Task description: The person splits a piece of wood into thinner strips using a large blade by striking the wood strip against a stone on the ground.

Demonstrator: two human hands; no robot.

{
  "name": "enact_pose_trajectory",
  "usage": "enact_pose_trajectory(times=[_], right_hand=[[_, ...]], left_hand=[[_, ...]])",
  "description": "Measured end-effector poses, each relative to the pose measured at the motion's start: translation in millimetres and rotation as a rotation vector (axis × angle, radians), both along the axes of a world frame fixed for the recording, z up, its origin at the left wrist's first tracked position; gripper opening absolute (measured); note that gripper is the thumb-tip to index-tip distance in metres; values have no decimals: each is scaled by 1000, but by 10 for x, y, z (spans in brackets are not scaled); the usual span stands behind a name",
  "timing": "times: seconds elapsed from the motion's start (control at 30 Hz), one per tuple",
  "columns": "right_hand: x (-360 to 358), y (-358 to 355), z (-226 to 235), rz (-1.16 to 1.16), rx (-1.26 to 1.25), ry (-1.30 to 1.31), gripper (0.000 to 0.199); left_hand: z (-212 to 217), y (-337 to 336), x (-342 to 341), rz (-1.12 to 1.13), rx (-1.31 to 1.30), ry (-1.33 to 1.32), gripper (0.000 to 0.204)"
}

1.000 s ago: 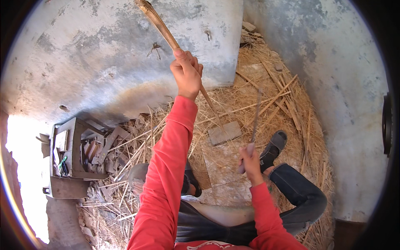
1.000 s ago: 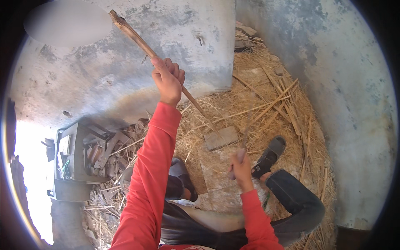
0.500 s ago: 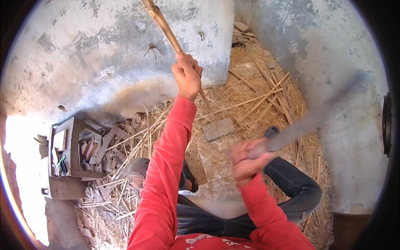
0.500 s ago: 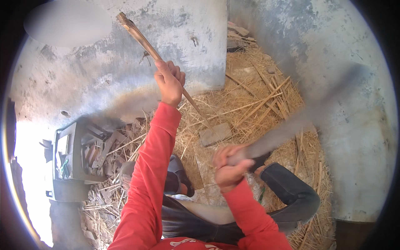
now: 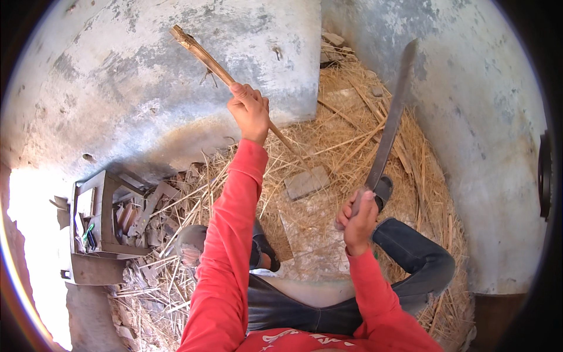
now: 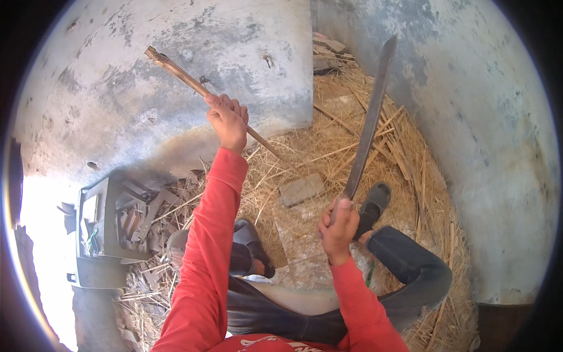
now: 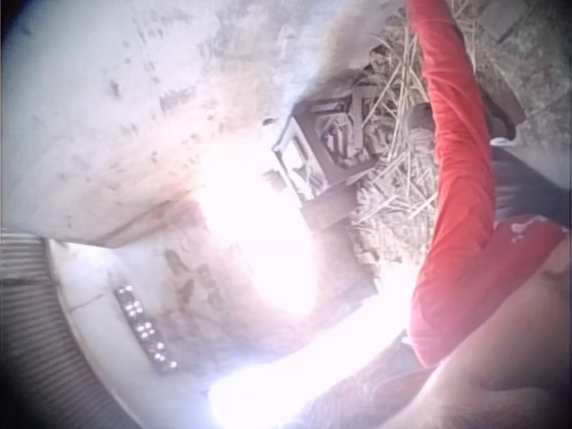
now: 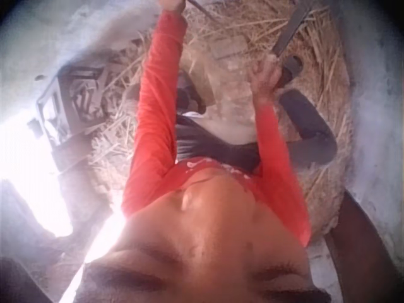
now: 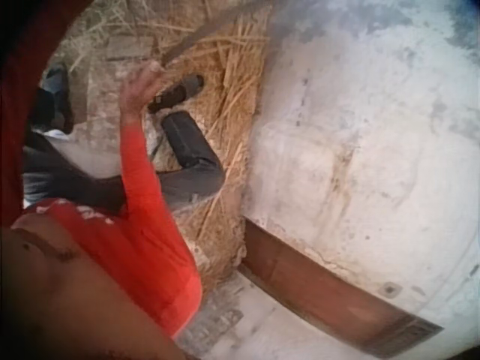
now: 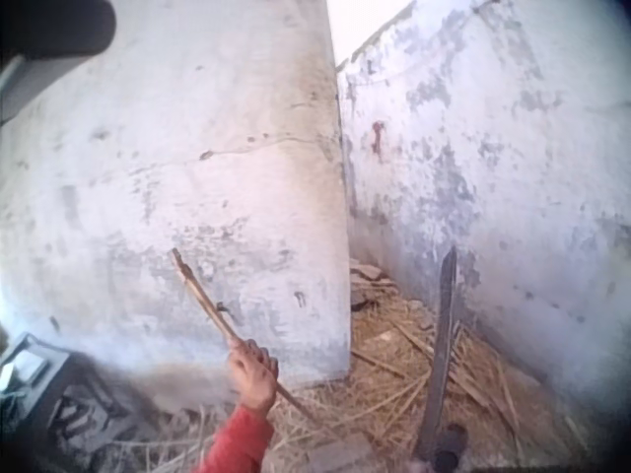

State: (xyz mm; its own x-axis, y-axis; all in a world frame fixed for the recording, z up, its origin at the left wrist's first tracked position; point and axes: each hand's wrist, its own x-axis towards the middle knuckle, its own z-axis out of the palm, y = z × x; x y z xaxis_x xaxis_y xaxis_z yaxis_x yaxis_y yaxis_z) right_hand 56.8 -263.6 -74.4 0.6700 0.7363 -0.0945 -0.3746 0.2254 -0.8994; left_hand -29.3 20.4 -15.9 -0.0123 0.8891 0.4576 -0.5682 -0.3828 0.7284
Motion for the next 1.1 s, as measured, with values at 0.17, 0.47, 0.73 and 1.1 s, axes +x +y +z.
enact_pose_trajectory(times=[0.17,0.47,0.73,1.1], right_hand=[[-345,-126,-1881,179,-413,-213,51],[-25,-459,-1340,176,-561,269,53],[1875,742,1512,-721,316,-374,53],[2203,2631,-1,501,-452,-462,18]], left_hand=[[40,-137,244,-13,56,-11,60],[63,-431,231,90,117,48,54],[-18,-236,-53,151,83,100,54],[98,-192,100,142,98,115,56]])
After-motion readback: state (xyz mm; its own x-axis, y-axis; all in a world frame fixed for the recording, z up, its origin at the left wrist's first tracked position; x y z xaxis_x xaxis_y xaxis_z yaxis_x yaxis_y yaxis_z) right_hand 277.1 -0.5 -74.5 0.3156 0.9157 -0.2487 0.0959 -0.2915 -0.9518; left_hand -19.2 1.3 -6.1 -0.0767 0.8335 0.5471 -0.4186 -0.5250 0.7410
